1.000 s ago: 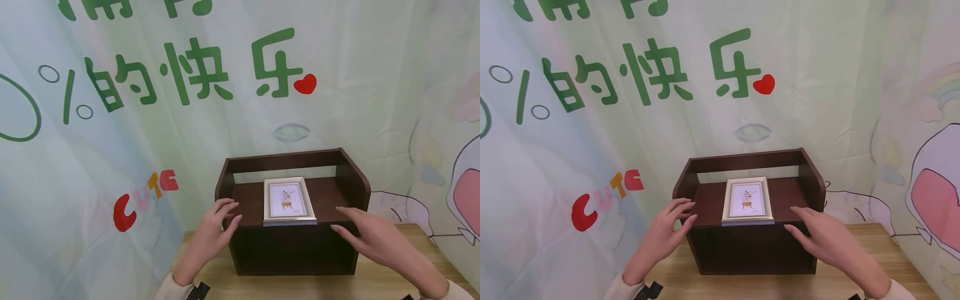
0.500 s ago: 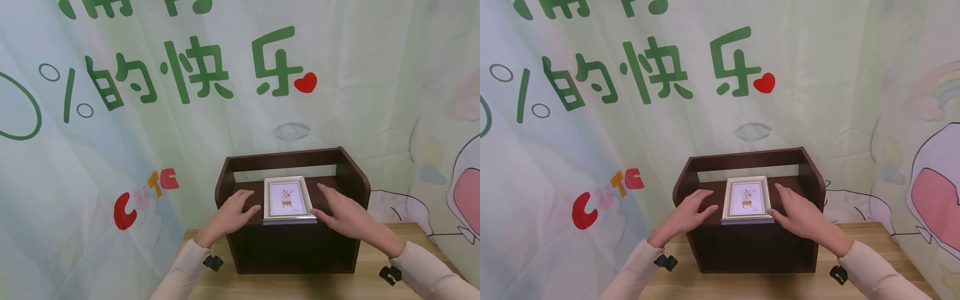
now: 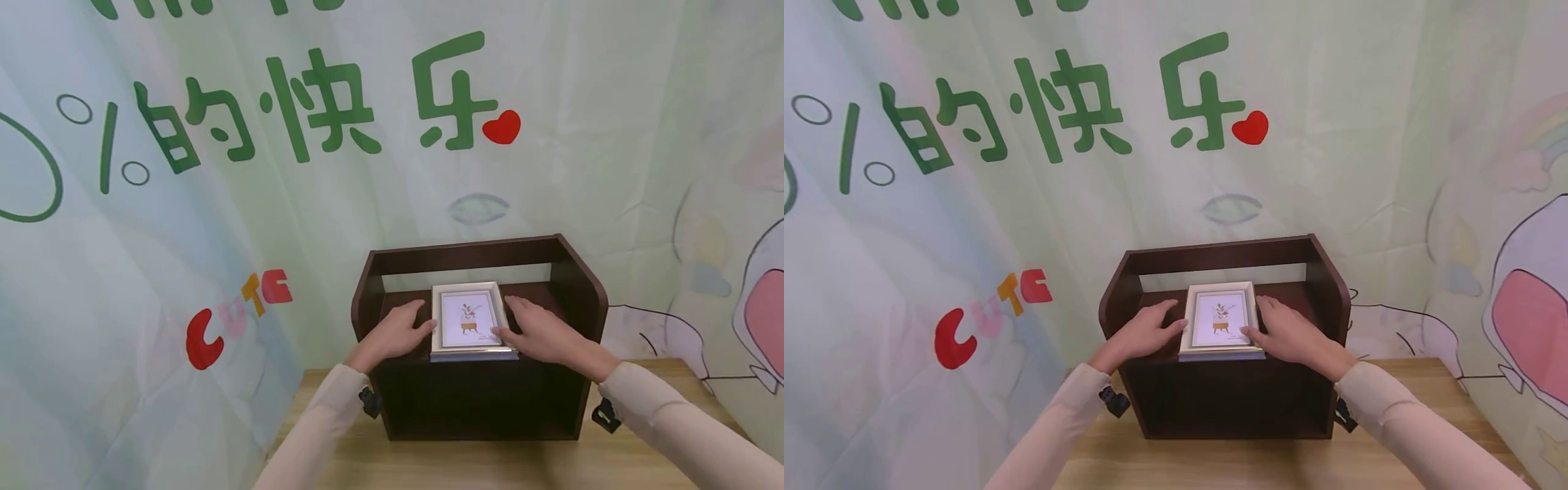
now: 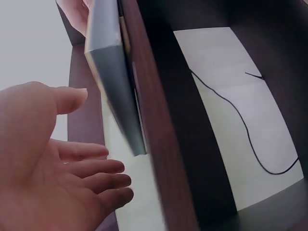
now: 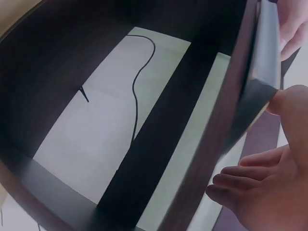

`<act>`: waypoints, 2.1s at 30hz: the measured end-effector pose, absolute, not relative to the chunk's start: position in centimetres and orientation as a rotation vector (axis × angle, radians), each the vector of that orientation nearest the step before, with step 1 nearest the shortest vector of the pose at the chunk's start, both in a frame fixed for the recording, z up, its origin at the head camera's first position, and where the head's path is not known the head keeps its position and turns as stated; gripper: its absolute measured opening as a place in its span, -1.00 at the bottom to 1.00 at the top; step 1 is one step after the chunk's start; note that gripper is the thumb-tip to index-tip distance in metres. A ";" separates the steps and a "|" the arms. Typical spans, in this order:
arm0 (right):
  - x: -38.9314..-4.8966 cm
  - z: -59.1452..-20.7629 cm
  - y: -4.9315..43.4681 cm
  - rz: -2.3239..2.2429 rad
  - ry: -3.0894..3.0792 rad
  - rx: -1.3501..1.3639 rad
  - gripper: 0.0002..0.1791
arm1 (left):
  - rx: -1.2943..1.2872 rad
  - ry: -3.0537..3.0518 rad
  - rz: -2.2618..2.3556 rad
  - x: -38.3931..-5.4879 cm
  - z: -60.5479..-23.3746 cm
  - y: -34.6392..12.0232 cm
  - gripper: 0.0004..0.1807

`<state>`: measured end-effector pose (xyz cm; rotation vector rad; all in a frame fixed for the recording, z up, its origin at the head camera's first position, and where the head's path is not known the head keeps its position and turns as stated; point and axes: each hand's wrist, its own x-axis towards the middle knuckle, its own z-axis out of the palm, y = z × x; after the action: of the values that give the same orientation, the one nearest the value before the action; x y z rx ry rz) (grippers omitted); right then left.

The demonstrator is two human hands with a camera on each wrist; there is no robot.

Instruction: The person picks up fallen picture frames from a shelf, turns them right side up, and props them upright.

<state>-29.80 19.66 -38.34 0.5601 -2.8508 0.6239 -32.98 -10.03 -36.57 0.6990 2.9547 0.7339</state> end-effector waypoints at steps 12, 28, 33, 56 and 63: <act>-32.4 -39.5 19.3 0.710 -2.922 0.424 -0.18 | 0.553 2.910 0.854 -33.8 -38.4 -8.9 -0.19; -32.5 -39.4 18.7 0.815 -2.903 0.371 -0.44 | 0.598 2.880 1.011 -33.7 -38.2 -8.0 -0.48; -31.9 -39.4 18.5 0.826 -2.899 0.346 -0.50 | 0.606 2.864 1.059 -33.6 -38.1 -7.8 -0.49; -31.5 -38.0 18.1 1.188 -2.748 0.263 -0.46 | 0.424 2.864 1.599 -33.2 -37.7 -8.3 -0.51; -31.2 -37.2 18.3 1.316 -2.716 0.256 -0.46 | 0.354 2.852 1.765 -33.2 -37.4 -8.0 -0.57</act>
<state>-31.20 18.30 -37.23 0.2564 -2.7160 1.3164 -33.24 -8.04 -37.35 0.3541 2.8522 1.7652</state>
